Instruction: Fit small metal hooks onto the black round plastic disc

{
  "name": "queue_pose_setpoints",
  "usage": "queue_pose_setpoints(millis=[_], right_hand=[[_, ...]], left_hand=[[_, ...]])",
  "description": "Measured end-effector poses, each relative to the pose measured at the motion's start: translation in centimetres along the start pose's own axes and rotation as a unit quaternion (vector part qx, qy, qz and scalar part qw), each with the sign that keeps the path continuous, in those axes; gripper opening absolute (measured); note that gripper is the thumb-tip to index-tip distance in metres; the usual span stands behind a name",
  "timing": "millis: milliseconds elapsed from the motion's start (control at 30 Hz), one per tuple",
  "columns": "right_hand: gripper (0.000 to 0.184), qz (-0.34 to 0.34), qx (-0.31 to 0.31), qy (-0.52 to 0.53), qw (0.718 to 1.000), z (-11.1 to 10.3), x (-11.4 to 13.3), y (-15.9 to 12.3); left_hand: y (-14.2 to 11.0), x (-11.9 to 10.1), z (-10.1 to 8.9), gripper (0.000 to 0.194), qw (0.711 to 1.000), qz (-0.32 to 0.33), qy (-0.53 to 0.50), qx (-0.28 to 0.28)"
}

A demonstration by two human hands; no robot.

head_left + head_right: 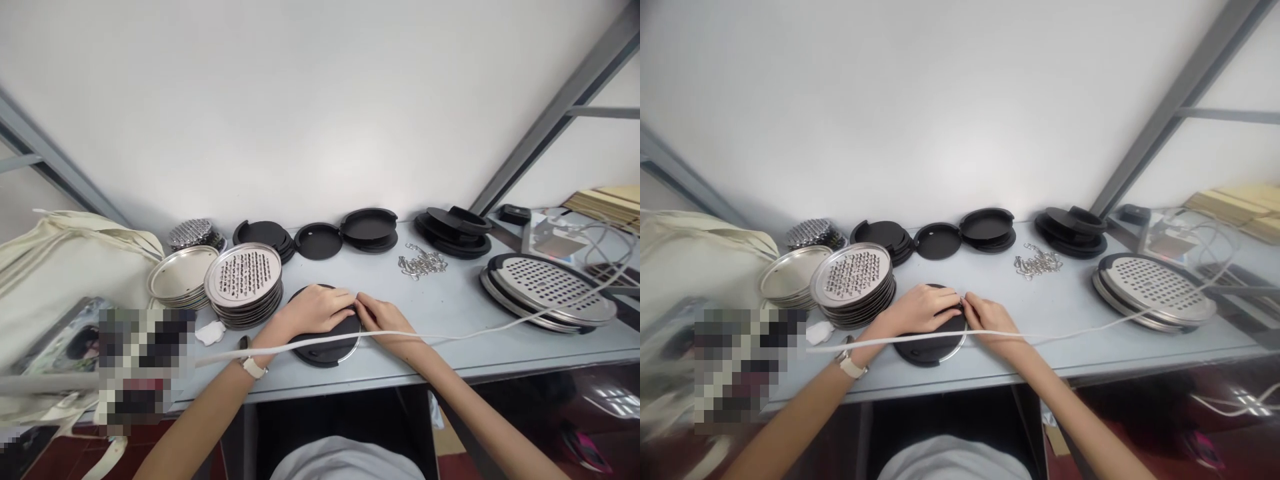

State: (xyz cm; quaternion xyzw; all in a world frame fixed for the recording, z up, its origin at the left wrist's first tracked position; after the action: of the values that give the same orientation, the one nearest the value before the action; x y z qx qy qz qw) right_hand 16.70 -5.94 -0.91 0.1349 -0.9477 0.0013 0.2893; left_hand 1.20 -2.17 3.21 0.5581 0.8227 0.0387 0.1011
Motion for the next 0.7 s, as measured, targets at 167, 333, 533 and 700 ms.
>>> queue_pose_setpoints(millis=[167,333,533,700], right_hand=[[0.025,-0.032,0.041,0.016,0.999,-1.0,-0.5,2.2],[0.025,-0.079,0.072,0.04,0.993,-1.3,-1.3,5.2],[0.028,-0.066,0.069,0.083,0.992,-0.7,-1.9,6.1],[0.025,-0.047,0.081,0.125,0.988,-0.6,-2.0,5.8]], left_hand=[[0.1,0.8,0.1,0.022,0.998,-0.044,0.036,-0.013],[0.2,2.2,0.3,0.022,0.991,-0.124,0.019,-0.045],[0.3,2.7,0.5,0.022,0.99,-0.127,-0.023,-0.051],[0.3,2.7,0.6,0.02,0.991,-0.119,0.0,-0.059]])
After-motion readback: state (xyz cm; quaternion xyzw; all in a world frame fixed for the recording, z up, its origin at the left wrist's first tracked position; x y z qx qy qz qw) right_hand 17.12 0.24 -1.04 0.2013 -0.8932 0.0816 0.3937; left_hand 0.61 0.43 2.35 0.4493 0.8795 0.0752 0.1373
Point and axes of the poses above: each hand's wrist, its own y-axis towards the middle knuckle, its own z-axis out of the palm, x = y × z, the point moved 3 cm from there along y, towards the middle knuckle, and after that the axes turned 2 degrees about x, right-handed, at the moved point
